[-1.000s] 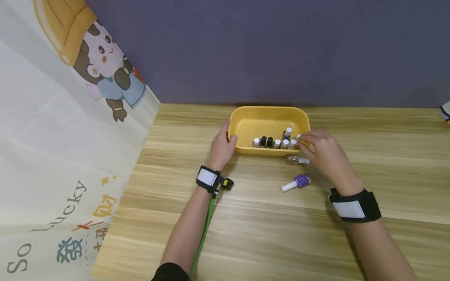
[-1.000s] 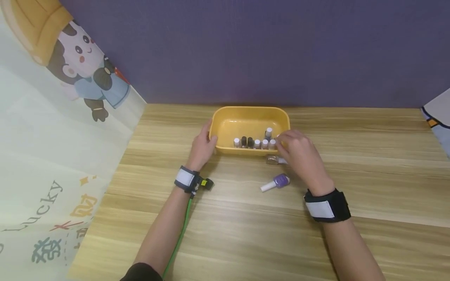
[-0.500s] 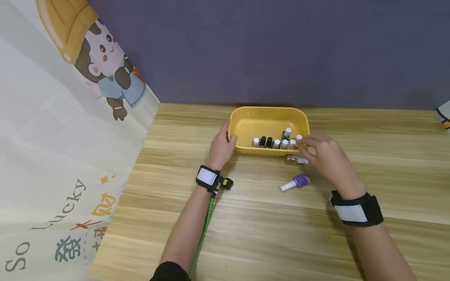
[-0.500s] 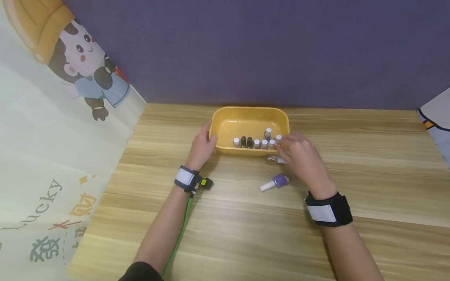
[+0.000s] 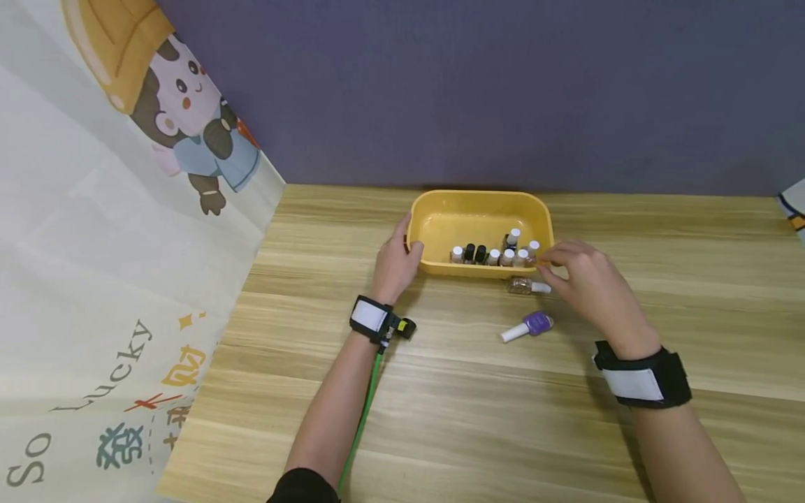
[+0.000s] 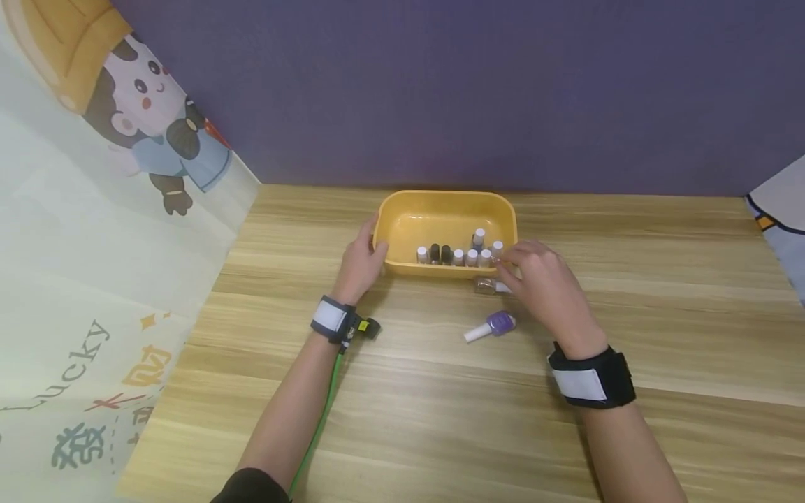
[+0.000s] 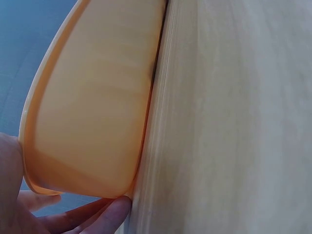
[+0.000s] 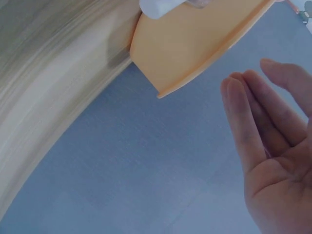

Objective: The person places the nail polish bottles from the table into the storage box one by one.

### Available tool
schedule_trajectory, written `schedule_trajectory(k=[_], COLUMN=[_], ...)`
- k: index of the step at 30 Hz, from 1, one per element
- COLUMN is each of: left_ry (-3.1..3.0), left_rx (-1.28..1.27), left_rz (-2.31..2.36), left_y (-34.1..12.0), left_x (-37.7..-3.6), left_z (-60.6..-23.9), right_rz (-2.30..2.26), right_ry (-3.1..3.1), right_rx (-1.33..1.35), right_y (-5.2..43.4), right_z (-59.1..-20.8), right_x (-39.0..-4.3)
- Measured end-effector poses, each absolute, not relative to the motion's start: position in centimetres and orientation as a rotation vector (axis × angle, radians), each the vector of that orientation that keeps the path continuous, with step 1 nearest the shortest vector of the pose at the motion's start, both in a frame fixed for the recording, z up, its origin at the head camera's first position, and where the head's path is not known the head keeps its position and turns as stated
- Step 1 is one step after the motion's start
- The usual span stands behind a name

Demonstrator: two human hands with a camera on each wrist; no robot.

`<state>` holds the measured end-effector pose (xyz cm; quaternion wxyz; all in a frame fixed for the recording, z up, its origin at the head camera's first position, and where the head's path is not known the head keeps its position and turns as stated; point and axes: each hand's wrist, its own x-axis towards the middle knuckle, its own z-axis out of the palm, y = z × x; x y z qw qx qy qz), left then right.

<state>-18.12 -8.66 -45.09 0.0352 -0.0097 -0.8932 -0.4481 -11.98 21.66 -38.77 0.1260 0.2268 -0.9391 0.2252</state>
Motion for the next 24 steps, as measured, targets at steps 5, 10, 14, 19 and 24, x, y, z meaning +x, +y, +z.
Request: schedule_trajectory(k=[5, 10, 14, 19, 24], left_ry=[-2.744, -2.752, -2.761, -2.759, -2.757], left_rx=[-0.026, -0.031, -0.030, -0.031, -0.036], left_rz=[-1.387, -1.371, -1.360, -1.359, -1.352], left_y=[-8.71, -8.77, -8.80, -8.77, -8.79], left_x=[-18.19, -18.11, -18.06, -18.07, -18.03], left_z=[-45.06, -45.16, -45.20, -45.16, -45.07], right_rz=[0.645, 0.639, 0.620, 0.604, 0.605], right_ry=[-2.747, -2.750, -2.752, -2.763, -2.823], right_rx=[0.670, 0.684, 0.694, 0.705, 0.712], right_y=[21.67, 21.63, 21.53, 21.50, 21.61], right_z=[-38.33, -38.21, -38.20, -38.16, -38.08], right_x=[-11.78, -11.50, -11.38, -11.30, -11.25])
